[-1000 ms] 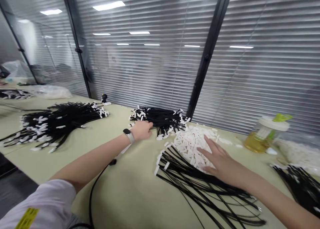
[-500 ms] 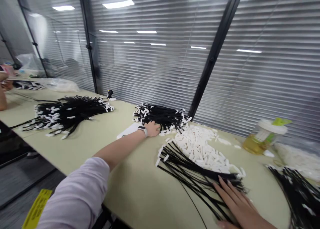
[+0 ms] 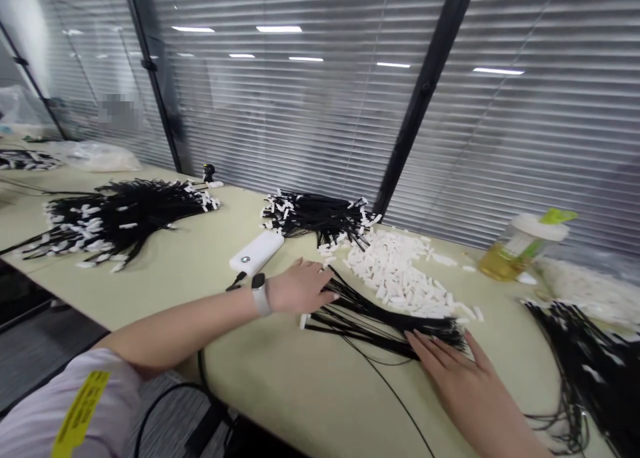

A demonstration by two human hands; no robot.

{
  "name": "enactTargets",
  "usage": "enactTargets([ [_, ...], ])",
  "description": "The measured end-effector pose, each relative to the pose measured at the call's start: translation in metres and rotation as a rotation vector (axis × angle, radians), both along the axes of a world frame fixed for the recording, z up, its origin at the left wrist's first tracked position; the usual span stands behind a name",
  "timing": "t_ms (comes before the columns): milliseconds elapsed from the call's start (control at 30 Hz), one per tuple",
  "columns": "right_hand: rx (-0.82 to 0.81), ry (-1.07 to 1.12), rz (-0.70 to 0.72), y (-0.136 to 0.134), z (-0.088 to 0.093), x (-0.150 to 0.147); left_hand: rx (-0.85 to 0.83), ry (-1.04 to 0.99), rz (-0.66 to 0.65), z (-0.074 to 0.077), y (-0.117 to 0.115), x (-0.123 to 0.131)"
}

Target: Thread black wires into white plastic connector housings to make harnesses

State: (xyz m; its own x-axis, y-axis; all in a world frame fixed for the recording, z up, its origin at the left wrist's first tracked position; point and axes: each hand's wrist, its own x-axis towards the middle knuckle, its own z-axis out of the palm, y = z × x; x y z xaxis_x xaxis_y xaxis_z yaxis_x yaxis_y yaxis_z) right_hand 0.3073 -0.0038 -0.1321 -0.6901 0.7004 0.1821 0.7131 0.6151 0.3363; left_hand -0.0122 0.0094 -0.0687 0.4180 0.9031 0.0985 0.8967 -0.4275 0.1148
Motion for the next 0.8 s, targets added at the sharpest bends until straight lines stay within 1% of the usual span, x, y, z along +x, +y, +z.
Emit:
enactTargets([
  [33,0.036,-0.012,-0.013,-0.001,0.004,-0.005,-0.013,-0.005,-0.039,0.003,-0.01,0.002],
  [100,0.053,-0.024,-0.063,-0.001,0.016,-0.017,-0.069,-0.015,-0.132,0.005,-0.026,0.005],
  [133,0.044,-0.015,-0.095,0.0,0.023,-0.024,-0.147,-0.031,-0.195,0.004,-0.033,0.007],
  [200,0.024,0.027,-0.154,0.005,0.035,-0.035,-0.278,-0.033,-0.267,-0.002,-0.043,0.009],
  [233,0.019,0.047,-0.173,0.008,0.038,-0.039,-0.307,-0.03,-0.29,-0.006,-0.046,0.01],
  [300,0.008,0.073,-0.191,0.012,0.041,-0.044,-0.308,-0.03,-0.316,-0.014,-0.05,0.012],
  [367,-0.014,0.076,-0.187,0.014,0.036,-0.044,-0.293,-0.052,-0.311,-0.017,-0.05,0.013],
  [400,-0.051,0.078,-0.167,0.014,0.032,-0.042,-0.273,-0.072,-0.295,-0.018,-0.049,0.014],
  [500,-0.247,0.103,-0.096,0.01,0.019,-0.036,-0.168,-0.117,-0.222,-0.019,-0.041,0.012],
  [567,-0.376,0.136,-0.086,0.005,0.014,-0.034,-0.138,-0.099,-0.185,-0.022,-0.036,0.01],
  [633,-0.445,0.158,-0.105,0.001,0.013,-0.037,-0.158,-0.066,-0.168,-0.027,-0.033,0.008],
  [700,-0.479,0.165,-0.124,-0.003,0.014,-0.041,-0.176,-0.045,-0.165,-0.031,-0.032,0.006],
  [800,-0.509,0.174,-0.147,-0.006,0.017,-0.045,-0.182,-0.034,-0.158,-0.032,-0.033,0.007],
])
